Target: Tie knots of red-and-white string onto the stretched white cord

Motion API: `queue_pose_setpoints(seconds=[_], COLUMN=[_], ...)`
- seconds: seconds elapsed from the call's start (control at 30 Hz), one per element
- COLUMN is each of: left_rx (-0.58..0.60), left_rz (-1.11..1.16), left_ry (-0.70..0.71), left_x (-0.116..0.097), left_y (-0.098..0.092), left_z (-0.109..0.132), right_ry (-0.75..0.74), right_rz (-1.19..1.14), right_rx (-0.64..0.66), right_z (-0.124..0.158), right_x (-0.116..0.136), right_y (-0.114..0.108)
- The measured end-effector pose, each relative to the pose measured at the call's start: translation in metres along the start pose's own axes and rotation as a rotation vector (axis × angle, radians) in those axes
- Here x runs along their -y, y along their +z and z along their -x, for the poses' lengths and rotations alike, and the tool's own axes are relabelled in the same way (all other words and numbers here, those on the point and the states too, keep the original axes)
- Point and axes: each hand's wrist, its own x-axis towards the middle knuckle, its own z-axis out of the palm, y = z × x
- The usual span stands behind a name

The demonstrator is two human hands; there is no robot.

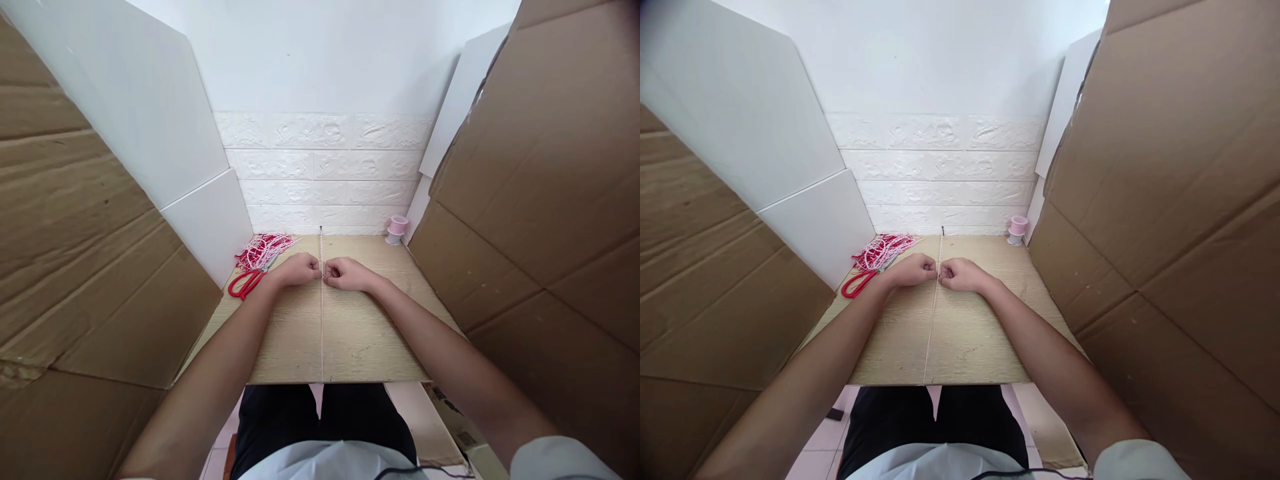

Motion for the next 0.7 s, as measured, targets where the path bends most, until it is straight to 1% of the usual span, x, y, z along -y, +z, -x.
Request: queue_pose_setpoints(seconds=[0.43,0.7], left_rx=[0.027,0.061], left_rz=[0.049,0.074], left_ry=[-0.029,-0.034], left_x=[0.0013,0.0035], left_y=[-0.0035,-0.0084], left_z=[0.0006,0.0016], right_ry=[-0.008,-0.003], right_rz=[-0.015,-0.126], right_rx=[0.018,0.040], right_z=[-0.0002,-0.0009], right_x=[-0.0014,-0.0066], right_y=[-0.0023,-0.0039])
